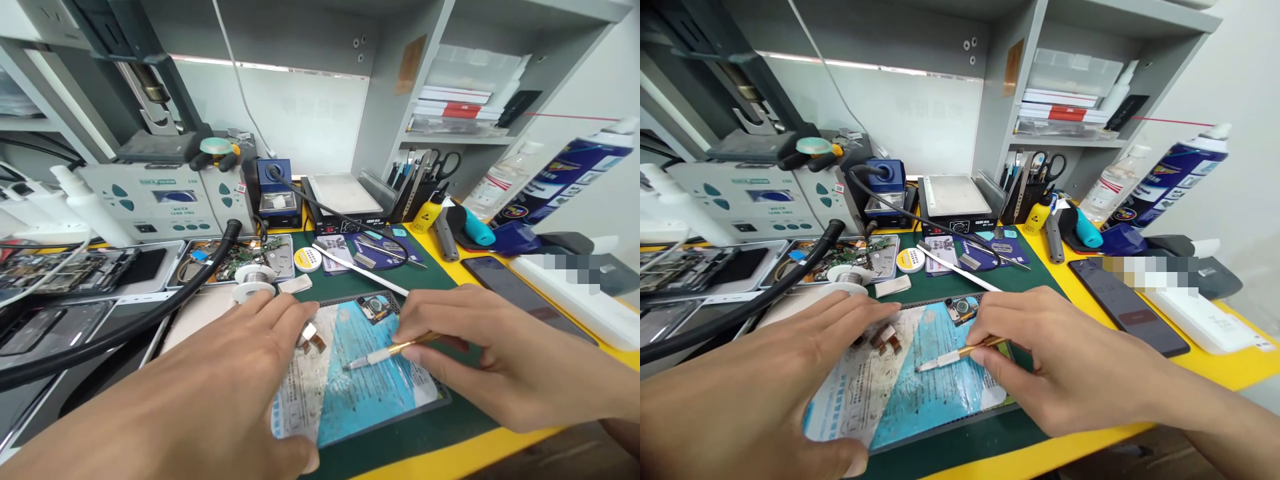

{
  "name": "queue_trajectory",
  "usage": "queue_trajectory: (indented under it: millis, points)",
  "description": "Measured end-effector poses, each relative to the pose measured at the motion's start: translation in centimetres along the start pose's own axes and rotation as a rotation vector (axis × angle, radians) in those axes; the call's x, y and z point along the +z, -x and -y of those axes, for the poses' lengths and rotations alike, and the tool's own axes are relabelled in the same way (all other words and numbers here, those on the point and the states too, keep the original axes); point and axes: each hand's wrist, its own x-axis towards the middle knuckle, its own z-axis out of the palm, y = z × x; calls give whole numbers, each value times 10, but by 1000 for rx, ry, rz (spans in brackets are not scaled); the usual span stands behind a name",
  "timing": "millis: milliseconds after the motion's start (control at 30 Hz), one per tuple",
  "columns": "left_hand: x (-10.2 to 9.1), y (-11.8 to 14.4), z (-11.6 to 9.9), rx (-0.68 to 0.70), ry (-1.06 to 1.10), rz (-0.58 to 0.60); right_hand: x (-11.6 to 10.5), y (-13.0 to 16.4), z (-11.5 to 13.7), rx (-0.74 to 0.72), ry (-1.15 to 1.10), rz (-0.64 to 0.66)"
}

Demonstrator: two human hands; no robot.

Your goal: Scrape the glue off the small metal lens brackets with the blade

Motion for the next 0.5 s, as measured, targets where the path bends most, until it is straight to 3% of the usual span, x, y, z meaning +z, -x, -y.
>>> queue_trajectory:
  millis: [100, 300, 433, 500]
  points:
    - [-6, -4, -6, 15, 26, -20, 0, -1, 0, 6, -9, 74]
    - [-12, -6, -12, 173, 13, -173, 3, -4, 3, -54, 3, 9]
    - [-6, 1, -6, 259, -93, -302, 5, -4, 2, -98, 24, -43]
    - [-2, 2, 0, 294, -100, -302, 5, -4, 1, -112, 34, -58]
